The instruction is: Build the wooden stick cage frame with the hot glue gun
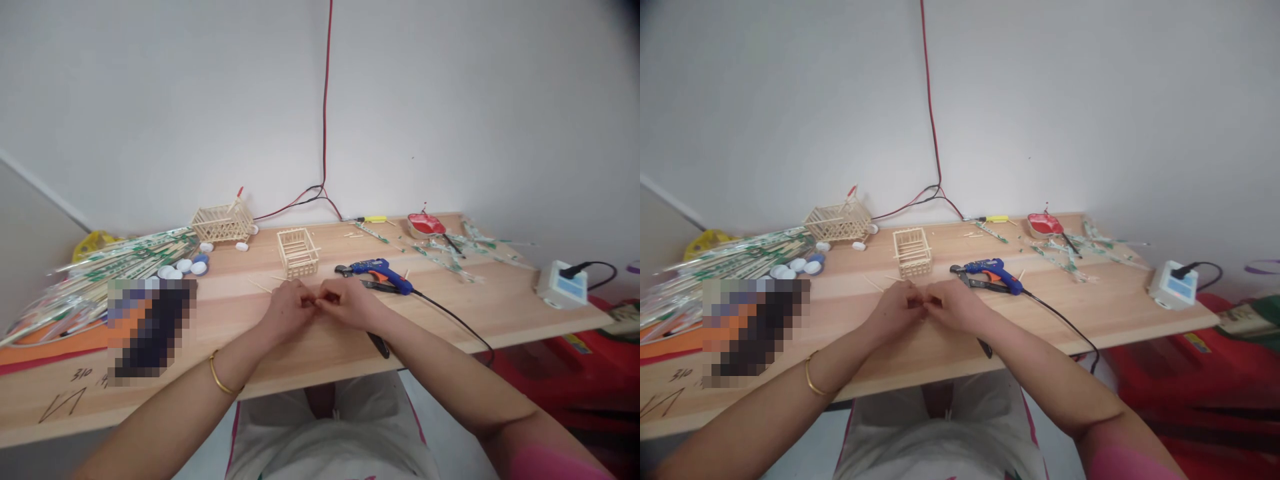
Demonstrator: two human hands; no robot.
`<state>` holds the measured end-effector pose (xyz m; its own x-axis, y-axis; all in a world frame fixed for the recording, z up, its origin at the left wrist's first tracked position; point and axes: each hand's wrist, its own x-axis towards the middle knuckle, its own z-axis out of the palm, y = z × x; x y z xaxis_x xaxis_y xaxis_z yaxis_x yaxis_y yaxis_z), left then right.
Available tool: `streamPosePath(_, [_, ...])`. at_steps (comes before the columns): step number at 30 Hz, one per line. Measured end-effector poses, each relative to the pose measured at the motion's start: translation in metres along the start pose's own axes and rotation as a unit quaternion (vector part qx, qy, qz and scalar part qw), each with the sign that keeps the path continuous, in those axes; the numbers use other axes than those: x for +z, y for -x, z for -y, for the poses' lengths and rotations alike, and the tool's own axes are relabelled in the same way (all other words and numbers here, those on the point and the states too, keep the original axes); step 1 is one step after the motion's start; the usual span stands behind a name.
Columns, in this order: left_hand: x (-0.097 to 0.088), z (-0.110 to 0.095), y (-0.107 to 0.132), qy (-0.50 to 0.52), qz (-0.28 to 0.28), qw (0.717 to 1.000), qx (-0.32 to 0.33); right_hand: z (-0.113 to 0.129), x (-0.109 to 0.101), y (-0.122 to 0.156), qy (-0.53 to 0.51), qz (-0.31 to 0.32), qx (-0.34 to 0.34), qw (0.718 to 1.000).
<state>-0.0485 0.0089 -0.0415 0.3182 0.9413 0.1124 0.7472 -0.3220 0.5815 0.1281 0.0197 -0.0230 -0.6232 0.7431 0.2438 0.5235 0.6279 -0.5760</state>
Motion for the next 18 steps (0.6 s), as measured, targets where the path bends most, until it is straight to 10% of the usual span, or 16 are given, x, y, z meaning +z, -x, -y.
streamPosePath(10, [-0.013, -0.005, 0.001, 0.245, -0.027, 0.969, 0.029, -0.001, -0.015, -0.003, -0.349, -0.068, 0.155, 0.922])
streamPosePath(18, [-0.021, -0.013, 0.004, 0.129, -0.025, 0.988, 0.085, 0.000, -0.016, -0.003, -0.374, -0.053, 0.169, 0.910])
